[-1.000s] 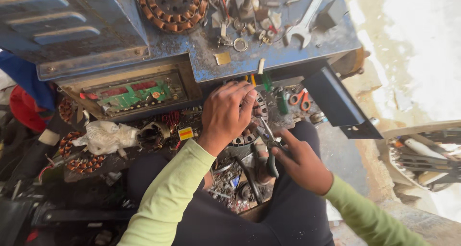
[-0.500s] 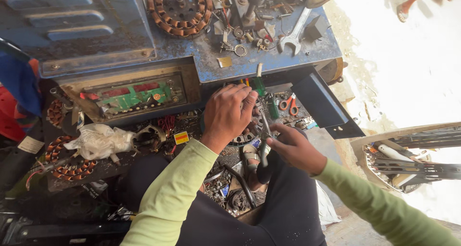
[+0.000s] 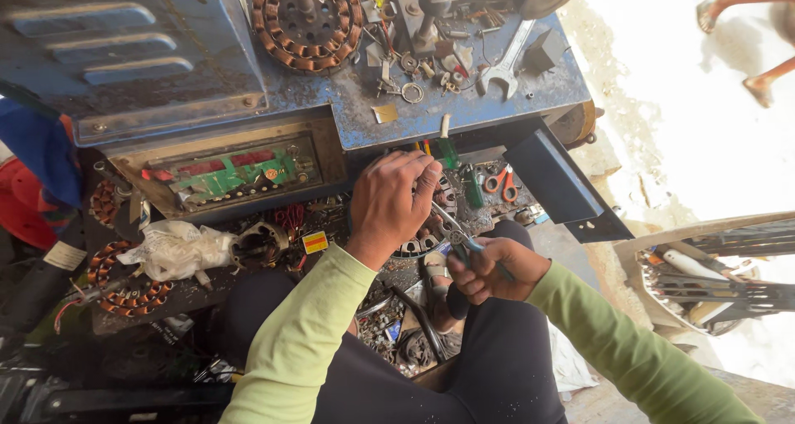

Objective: The person uses pliers and wire cutters to strip and connect wires on a copper-wound fan motor core while seated at a workbench.

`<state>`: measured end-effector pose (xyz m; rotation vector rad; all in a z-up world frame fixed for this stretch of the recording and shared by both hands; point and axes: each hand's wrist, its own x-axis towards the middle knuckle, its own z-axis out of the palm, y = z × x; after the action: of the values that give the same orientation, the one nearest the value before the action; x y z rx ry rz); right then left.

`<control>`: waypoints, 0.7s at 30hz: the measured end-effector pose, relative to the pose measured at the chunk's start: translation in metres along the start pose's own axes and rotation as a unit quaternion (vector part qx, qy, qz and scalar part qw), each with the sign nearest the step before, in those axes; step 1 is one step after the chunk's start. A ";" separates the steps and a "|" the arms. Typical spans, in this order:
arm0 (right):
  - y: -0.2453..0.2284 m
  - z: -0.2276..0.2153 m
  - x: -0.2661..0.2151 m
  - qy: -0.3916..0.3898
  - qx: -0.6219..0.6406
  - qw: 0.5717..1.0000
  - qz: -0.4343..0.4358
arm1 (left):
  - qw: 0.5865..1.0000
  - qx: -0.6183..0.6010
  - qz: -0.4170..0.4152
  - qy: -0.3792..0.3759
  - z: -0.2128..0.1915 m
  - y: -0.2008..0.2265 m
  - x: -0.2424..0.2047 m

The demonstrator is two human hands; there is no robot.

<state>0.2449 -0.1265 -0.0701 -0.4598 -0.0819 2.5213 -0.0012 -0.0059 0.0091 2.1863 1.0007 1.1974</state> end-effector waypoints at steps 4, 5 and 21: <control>0.011 -0.033 0.000 0.093 -0.045 0.993 -0.053 | 0.999 -0.008 -0.030 -0.040 0.004 -0.003 0.002; 0.016 -0.028 0.004 0.169 -0.245 0.947 -0.116 | 0.999 0.007 -0.011 -0.030 0.006 -0.006 0.003; 0.076 -0.056 -0.078 0.299 -0.198 0.898 -0.255 | 0.999 0.012 -0.030 -0.038 0.009 0.000 -0.001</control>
<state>0.2852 -0.2347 -0.1110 -1.1874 -0.4232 1.7551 0.0061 -0.0064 0.0037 2.1873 1.0455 1.0720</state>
